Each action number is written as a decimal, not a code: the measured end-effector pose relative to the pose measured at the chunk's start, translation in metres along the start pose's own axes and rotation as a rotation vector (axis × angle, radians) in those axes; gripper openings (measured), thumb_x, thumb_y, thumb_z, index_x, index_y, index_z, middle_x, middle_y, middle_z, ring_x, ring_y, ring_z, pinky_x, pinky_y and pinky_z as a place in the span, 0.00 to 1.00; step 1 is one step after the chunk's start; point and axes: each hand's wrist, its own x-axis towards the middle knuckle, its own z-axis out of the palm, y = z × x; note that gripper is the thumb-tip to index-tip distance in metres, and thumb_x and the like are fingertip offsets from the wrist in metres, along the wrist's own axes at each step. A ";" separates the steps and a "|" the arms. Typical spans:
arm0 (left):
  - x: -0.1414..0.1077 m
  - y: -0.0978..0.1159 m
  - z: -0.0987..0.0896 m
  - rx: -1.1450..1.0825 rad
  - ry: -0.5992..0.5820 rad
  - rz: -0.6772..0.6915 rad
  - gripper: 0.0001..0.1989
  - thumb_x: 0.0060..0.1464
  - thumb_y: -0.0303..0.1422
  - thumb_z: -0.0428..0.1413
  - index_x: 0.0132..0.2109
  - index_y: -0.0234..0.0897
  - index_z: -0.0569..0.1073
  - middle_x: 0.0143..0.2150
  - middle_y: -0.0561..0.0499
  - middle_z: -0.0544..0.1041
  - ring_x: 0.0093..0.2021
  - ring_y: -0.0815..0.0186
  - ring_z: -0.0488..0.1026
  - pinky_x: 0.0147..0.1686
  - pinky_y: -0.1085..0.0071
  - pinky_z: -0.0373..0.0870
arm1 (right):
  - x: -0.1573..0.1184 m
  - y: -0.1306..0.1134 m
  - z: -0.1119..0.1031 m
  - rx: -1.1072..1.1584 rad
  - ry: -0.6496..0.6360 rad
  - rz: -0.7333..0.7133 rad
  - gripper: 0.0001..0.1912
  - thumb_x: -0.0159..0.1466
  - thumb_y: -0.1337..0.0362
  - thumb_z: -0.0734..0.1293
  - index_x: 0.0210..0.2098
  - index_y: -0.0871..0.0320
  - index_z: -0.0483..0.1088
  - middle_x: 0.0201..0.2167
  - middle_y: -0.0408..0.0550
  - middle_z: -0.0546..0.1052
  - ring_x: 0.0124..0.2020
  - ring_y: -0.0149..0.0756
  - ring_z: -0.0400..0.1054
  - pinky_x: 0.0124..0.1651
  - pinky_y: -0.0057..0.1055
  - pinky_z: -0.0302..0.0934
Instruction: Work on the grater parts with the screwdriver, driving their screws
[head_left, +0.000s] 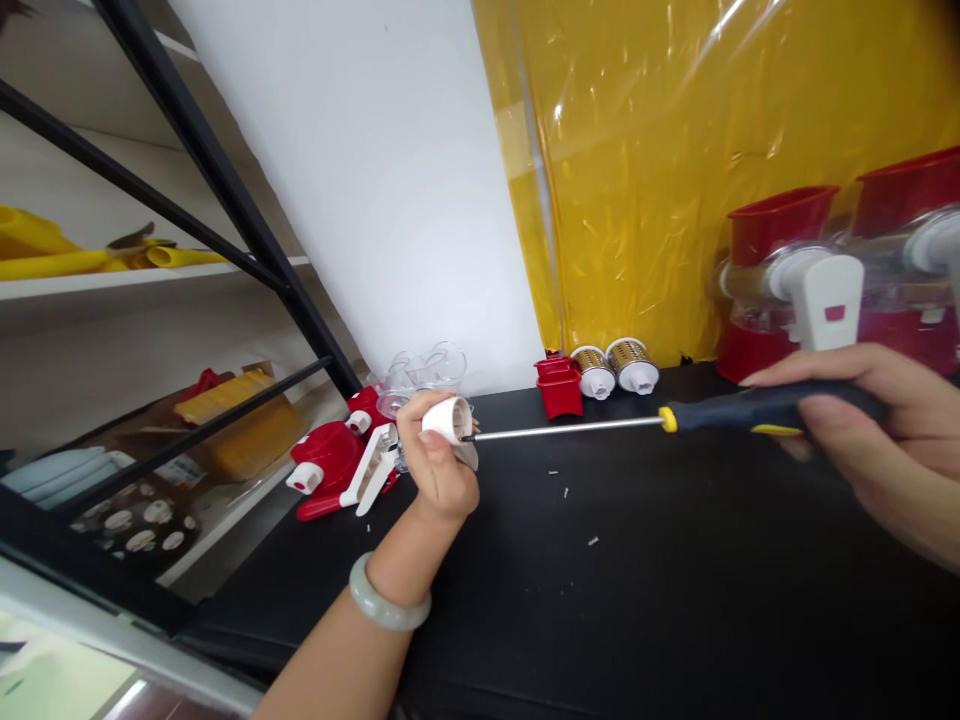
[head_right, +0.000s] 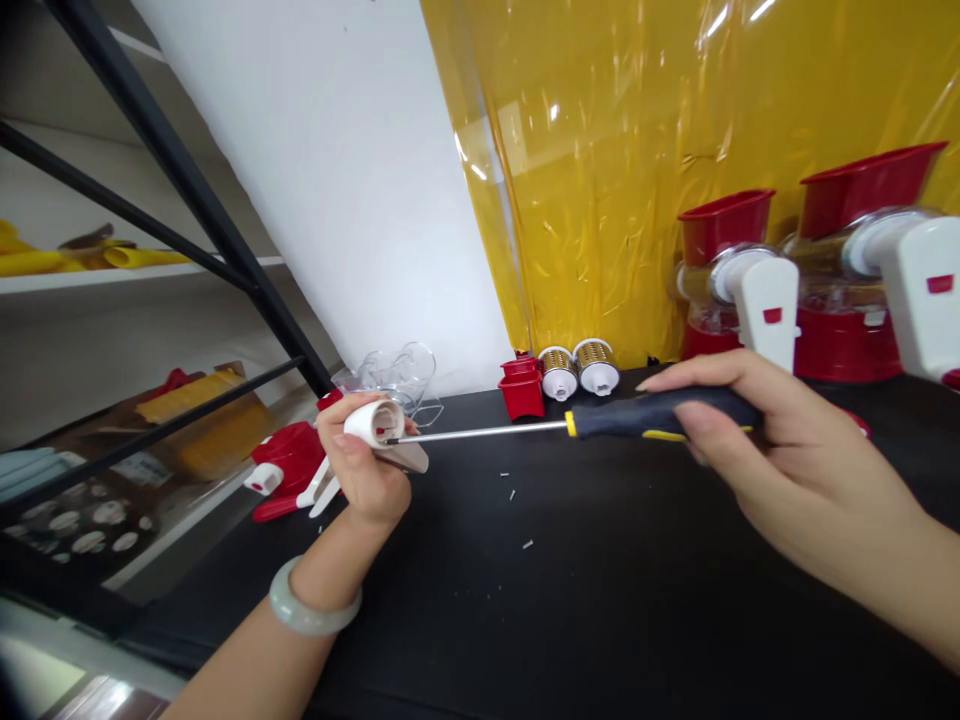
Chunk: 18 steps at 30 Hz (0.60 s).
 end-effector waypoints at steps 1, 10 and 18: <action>0.000 0.000 0.000 -0.004 0.004 0.000 0.19 0.68 0.43 0.42 0.51 0.37 0.69 0.37 0.49 0.70 0.26 0.68 0.70 0.28 0.68 0.67 | 0.001 0.002 0.000 0.065 -0.003 -0.041 0.15 0.56 0.50 0.75 0.40 0.47 0.77 0.37 0.45 0.79 0.32 0.36 0.74 0.30 0.25 0.71; -0.002 -0.001 0.000 0.005 0.011 -0.013 0.20 0.67 0.46 0.42 0.51 0.38 0.69 0.36 0.49 0.70 0.28 0.68 0.70 0.30 0.67 0.69 | 0.004 -0.005 0.006 0.473 -0.303 0.242 0.30 0.55 0.39 0.71 0.52 0.44 0.72 0.37 0.48 0.82 0.35 0.44 0.78 0.38 0.36 0.75; -0.001 -0.001 0.000 0.003 -0.018 -0.025 0.18 0.68 0.43 0.42 0.51 0.37 0.69 0.35 0.49 0.70 0.29 0.67 0.69 0.32 0.67 0.68 | 0.000 0.001 0.000 0.045 -0.064 0.031 0.17 0.58 0.44 0.70 0.43 0.44 0.74 0.36 0.44 0.77 0.30 0.37 0.71 0.27 0.27 0.67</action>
